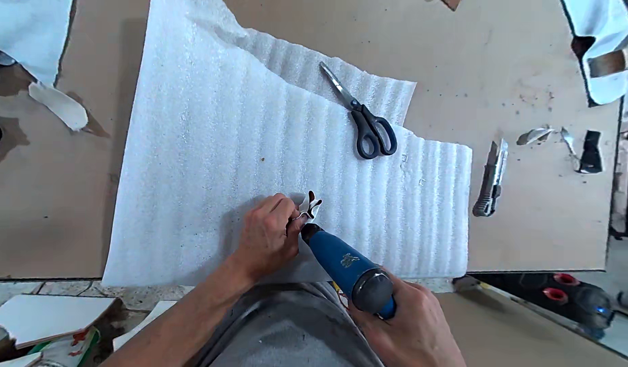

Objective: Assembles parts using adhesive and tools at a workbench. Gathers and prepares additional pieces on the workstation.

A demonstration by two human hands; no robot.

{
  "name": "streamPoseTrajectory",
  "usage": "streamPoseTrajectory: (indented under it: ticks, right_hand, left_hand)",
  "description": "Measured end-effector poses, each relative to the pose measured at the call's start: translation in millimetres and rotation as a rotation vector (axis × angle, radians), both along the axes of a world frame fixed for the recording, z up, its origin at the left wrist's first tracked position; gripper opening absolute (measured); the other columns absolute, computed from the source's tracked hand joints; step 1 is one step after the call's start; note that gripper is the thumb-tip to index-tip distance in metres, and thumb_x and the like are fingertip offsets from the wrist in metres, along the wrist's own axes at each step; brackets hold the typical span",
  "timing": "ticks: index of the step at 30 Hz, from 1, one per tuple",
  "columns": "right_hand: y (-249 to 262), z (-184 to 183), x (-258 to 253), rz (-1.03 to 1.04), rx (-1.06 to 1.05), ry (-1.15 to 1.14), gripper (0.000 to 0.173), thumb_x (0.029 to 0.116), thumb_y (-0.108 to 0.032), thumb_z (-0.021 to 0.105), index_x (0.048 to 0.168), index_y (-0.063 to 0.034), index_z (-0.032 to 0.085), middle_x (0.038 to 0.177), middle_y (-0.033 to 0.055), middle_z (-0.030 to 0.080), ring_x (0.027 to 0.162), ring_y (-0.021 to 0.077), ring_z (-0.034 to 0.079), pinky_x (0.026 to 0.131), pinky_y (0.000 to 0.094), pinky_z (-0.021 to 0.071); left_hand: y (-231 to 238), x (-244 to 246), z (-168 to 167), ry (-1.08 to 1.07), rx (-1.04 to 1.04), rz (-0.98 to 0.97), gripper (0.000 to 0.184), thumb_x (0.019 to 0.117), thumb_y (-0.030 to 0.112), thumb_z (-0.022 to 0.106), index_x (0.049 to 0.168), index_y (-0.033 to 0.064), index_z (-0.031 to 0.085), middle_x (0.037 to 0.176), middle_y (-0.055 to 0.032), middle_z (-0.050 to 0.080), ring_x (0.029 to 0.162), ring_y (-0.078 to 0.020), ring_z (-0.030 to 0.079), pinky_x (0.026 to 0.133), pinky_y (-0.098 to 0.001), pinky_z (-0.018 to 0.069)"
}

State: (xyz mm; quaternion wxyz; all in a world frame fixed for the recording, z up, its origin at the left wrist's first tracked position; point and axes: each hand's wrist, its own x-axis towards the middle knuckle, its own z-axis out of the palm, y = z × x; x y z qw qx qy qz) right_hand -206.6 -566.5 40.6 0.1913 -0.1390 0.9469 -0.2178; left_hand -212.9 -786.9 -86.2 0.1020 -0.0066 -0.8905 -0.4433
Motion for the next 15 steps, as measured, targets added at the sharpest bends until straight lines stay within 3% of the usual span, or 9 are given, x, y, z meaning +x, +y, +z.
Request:
streamPoseTrajectory:
  ticks: [4, 7, 9, 11, 13, 15]
  right_hand:
    - [-5.3, 0.0, 1.0, -0.007, 0.030, -0.014, 0.035, 0.0804, -0.034, 0.070, 0.109, -0.0150, 0.077, 0.078, -0.0027, 0.074, 0.065, 0.0067, 0.068, 0.055, 0.0324, 0.0555]
    - [-12.5, 3.6, 1.4, -0.033, 0.096, -0.052, 0.034, 0.0755, -0.031, 0.070, 0.103, -0.0140, 0.077, 0.072, -0.0019, 0.072, 0.061, 0.0111, 0.068, 0.052, 0.0376, 0.0530]
    - [-4.2, 13.1, 0.0, -0.089, 0.116, -0.084, 0.029, 0.0780, -0.032, 0.071, 0.101, -0.0145, 0.076, 0.070, -0.0021, 0.070, 0.060, 0.0118, 0.067, 0.051, 0.0396, 0.0531]
    - [12.3, 23.7, -7.0, -0.174, 0.138, -0.042, 0.030, 0.0835, -0.032, 0.072, 0.102, -0.0084, 0.073, 0.071, 0.0034, 0.069, 0.060, 0.0183, 0.067, 0.052, 0.0460, 0.0535]
    - [29.6, 26.0, -19.9, -0.214, 0.212, 0.089, 0.043, 0.0874, -0.035, 0.069, 0.115, -0.0013, 0.069, 0.075, 0.0111, 0.069, 0.063, 0.0283, 0.067, 0.054, 0.0537, 0.0518]
    - [45.6, 7.7, -38.0, -0.192, 0.276, 0.244, 0.057, 0.0837, -0.037, 0.063, 0.127, 0.0008, 0.063, 0.082, 0.0171, 0.070, 0.067, 0.0377, 0.067, 0.054, 0.0600, 0.0496]
  left_hand:
    - [1.4, -0.3, -0.2, -0.012, 0.000, 0.006, 0.015, 0.0912, 0.020, 0.065, 0.081, 0.0090, 0.068, 0.081, -0.0021, 0.067, 0.077, -0.0142, 0.067, 0.063, -0.0309, 0.0563]
    - [0.8, -0.3, -1.2, -0.011, -0.007, 0.003, 0.017, 0.0917, 0.021, 0.064, 0.080, 0.0094, 0.067, 0.081, -0.0021, 0.066, 0.076, -0.0142, 0.066, 0.062, -0.0309, 0.0553]
    - [1.2, -3.2, 2.6, -0.054, 0.011, -0.004, 0.018, 0.0906, 0.024, 0.066, 0.080, 0.0100, 0.068, 0.079, -0.0006, 0.065, 0.071, -0.0122, 0.065, 0.059, -0.0306, 0.0544]
    - [-7.5, -12.2, 16.2, -0.240, 0.106, -0.026, 0.017, 0.0895, 0.026, 0.071, 0.081, 0.0111, 0.069, 0.078, 0.0019, 0.064, 0.066, -0.0097, 0.062, 0.058, -0.0315, 0.0546]
    - [-20.2, -24.5, 39.0, -0.566, 0.320, -0.033, 0.017, 0.0921, 0.023, 0.076, 0.086, 0.0089, 0.068, 0.074, -0.0008, 0.066, 0.063, -0.0125, 0.063, 0.059, -0.0352, 0.0556]
    - [-27.1, -35.4, 60.3, -0.779, 0.562, 0.011, 0.018, 0.0933, 0.019, 0.077, 0.088, 0.0048, 0.066, 0.076, -0.0074, 0.069, 0.063, -0.0166, 0.066, 0.060, -0.0341, 0.0575]
